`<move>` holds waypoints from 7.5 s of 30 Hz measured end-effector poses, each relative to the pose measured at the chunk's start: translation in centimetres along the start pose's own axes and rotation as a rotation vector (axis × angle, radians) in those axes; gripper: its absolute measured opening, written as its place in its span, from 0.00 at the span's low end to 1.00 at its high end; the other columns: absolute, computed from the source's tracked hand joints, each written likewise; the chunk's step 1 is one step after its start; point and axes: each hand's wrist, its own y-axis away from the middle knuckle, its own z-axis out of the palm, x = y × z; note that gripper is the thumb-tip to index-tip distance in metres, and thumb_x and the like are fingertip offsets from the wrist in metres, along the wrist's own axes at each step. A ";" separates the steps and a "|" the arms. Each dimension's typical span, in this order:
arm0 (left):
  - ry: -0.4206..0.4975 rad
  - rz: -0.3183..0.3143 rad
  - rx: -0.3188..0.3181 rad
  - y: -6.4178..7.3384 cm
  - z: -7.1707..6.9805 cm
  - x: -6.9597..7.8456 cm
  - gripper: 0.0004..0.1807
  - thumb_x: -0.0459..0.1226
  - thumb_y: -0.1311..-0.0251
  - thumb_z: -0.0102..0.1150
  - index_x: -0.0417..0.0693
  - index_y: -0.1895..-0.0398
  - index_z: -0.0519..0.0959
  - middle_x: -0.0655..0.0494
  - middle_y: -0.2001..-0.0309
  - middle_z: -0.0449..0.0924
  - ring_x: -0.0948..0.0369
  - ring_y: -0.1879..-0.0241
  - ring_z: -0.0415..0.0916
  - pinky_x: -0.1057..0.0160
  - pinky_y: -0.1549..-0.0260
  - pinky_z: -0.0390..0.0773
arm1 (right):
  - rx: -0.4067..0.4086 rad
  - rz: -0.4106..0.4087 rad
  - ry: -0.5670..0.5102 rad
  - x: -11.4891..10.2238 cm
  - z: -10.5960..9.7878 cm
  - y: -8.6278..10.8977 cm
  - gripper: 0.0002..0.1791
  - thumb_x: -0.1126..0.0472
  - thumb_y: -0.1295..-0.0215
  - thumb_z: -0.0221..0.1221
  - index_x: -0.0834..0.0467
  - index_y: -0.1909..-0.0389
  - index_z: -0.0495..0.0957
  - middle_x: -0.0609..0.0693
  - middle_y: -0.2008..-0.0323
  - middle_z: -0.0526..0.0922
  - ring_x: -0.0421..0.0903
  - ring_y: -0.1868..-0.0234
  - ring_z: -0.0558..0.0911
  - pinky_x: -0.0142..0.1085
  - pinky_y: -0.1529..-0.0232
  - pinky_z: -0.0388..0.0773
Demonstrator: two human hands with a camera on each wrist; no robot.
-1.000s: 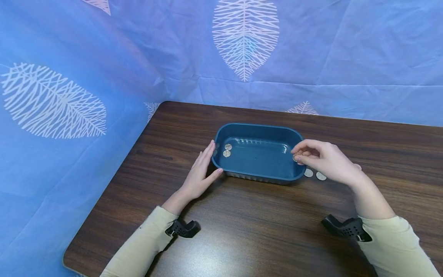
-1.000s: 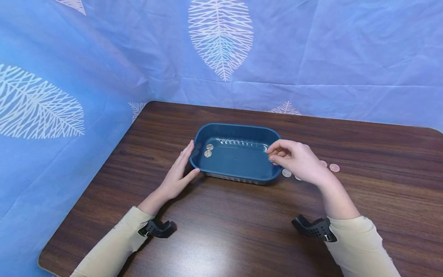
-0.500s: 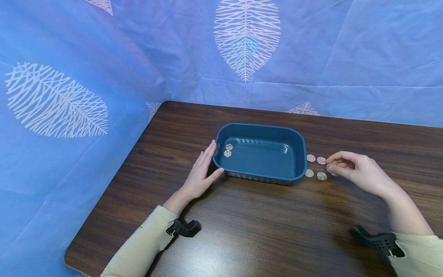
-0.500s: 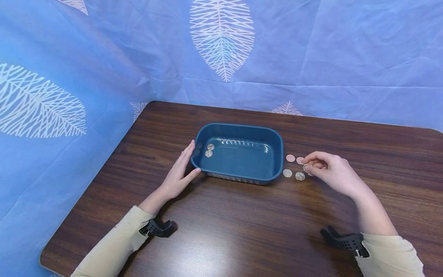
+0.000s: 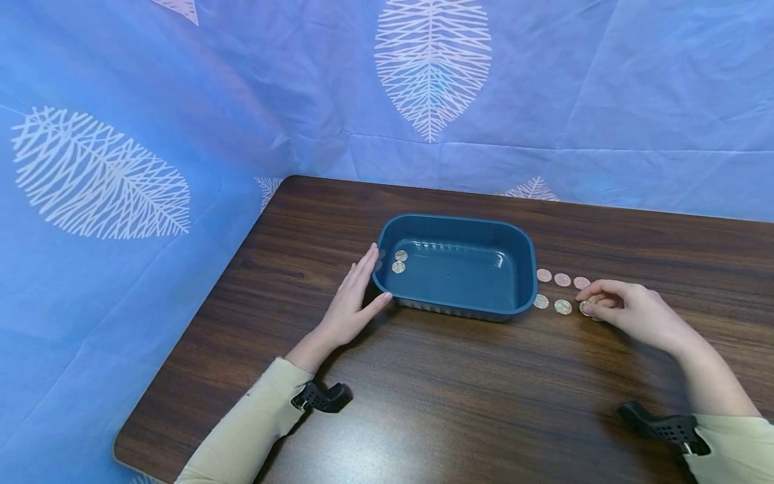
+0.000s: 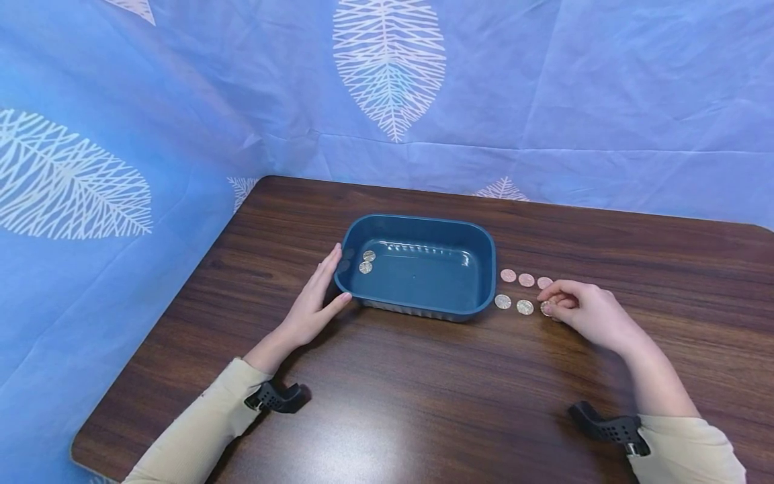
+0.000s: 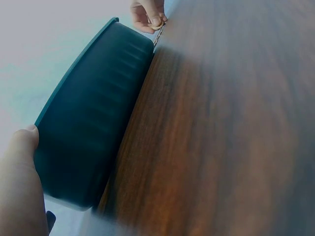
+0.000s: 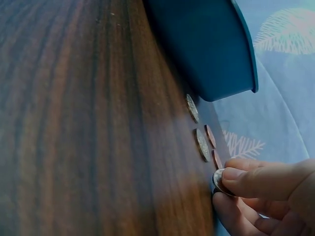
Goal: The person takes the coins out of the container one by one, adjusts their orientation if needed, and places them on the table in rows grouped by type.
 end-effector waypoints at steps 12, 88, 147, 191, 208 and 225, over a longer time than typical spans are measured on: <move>0.003 0.001 0.001 0.0 0.0 -0.1 0.42 0.58 0.32 0.43 0.50 0.23 0.42 0.54 0.24 0.39 0.61 0.27 0.40 0.43 0.32 0.43 | 0.037 0.006 0.067 0.0 0.3 0.1 0.08 0.55 0.36 0.62 0.55 0.62 0.81 0.45 0.71 0.80 0.34 0.73 0.75 0.33 0.72 0.71; 0.007 -0.018 -0.019 0.1 -0.1 -0.2 0.41 0.58 0.31 0.42 0.54 0.23 0.40 0.54 0.24 0.39 0.62 0.27 0.39 0.42 0.33 0.42 | -0.085 -0.361 -0.170 -19.0 7.8 -14.9 0.09 0.67 0.34 0.58 0.64 0.54 0.79 0.54 0.60 0.79 0.48 0.62 0.76 0.41 0.60 0.76; 0.005 -0.015 -0.018 0.1 -0.3 0.1 0.43 0.60 0.32 0.40 0.47 0.24 0.43 0.57 0.24 0.39 0.61 0.27 0.40 0.45 0.32 0.42 | -0.399 -0.375 0.017 -17.9 11.5 -16.0 0.07 0.64 0.42 0.63 0.60 0.68 0.74 0.51 0.70 0.69 0.46 0.68 0.67 0.36 0.67 0.64; 0.010 -0.012 -0.020 0.0 -0.1 0.0 0.42 0.58 0.31 0.41 0.49 0.23 0.42 0.52 0.24 0.40 0.61 0.27 0.40 0.45 0.32 0.42 | -0.412 -0.358 -0.268 -17.5 9.5 -15.4 0.11 0.66 0.31 0.55 0.61 0.52 0.81 0.54 0.53 0.80 0.46 0.65 0.79 0.40 0.62 0.77; 0.011 -0.001 -0.009 0.1 -0.2 0.0 0.42 0.59 0.31 0.40 0.48 0.23 0.42 0.55 0.24 0.39 0.61 0.27 0.39 0.46 0.32 0.42 | -0.183 -0.285 -0.301 -15.5 3.7 -9.9 0.13 0.60 0.34 0.59 0.54 0.49 0.79 0.50 0.52 0.79 0.47 0.55 0.76 0.45 0.55 0.75; 0.000 0.010 -0.006 0.2 -0.2 -0.4 0.42 0.58 0.31 0.42 0.50 0.23 0.41 0.54 0.24 0.39 0.61 0.27 0.40 0.44 0.32 0.44 | -0.094 -0.169 -0.192 -10.9 0.8 -4.5 0.15 0.53 0.32 0.58 0.51 0.47 0.77 0.49 0.54 0.81 0.41 0.55 0.79 0.35 0.61 0.78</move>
